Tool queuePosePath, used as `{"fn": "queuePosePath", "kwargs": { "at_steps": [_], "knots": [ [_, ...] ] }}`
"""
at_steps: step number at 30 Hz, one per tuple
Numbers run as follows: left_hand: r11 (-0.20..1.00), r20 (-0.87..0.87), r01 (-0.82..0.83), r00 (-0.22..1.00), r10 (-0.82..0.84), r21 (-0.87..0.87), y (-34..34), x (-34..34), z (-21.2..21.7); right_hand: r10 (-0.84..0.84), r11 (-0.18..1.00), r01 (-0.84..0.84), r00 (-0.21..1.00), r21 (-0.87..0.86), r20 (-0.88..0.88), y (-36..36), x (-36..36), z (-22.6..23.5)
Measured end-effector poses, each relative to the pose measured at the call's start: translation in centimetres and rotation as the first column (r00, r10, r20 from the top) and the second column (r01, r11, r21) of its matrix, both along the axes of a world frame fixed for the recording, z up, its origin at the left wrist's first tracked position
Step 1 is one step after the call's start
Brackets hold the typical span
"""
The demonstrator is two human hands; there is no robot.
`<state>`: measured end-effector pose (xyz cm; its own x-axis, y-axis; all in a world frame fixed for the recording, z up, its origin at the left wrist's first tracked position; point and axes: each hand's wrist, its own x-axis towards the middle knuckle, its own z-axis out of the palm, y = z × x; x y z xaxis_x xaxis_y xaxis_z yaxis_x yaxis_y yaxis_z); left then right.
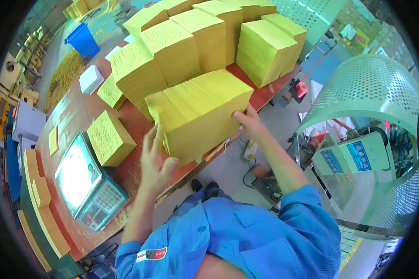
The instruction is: Weighing and stacking yellow paper blocks on a digital scale in a production facility.
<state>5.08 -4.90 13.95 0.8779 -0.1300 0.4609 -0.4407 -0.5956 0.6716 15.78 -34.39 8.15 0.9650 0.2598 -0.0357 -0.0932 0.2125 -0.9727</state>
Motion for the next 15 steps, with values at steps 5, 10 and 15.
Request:
{"fn": "queuePosePath", "kwargs": {
  "at_steps": [5, 10, 15],
  "knots": [
    [0.901, 0.108, -0.075, 0.994, 0.032, 0.426, 0.1, 2.8, 10.8, 0.16, 0.953, -0.08, 0.952, 0.293, -0.261, -0.7, 1.7, 0.2],
    [0.836, 0.333, -0.052, 0.929, -0.159, 0.546, -2.4, 8.1, 10.4, 0.371, 0.877, -0.113, 0.778, 0.467, -0.508, -0.7, 4.3, -2.5],
    [0.97, 0.176, 0.175, 0.963, -0.205, 0.171, -3.6, 13.2, 5.9, 0.415, 0.875, -0.172, 0.747, 0.452, -0.52, -2.1, 7.7, -3.3]
  ]
}}
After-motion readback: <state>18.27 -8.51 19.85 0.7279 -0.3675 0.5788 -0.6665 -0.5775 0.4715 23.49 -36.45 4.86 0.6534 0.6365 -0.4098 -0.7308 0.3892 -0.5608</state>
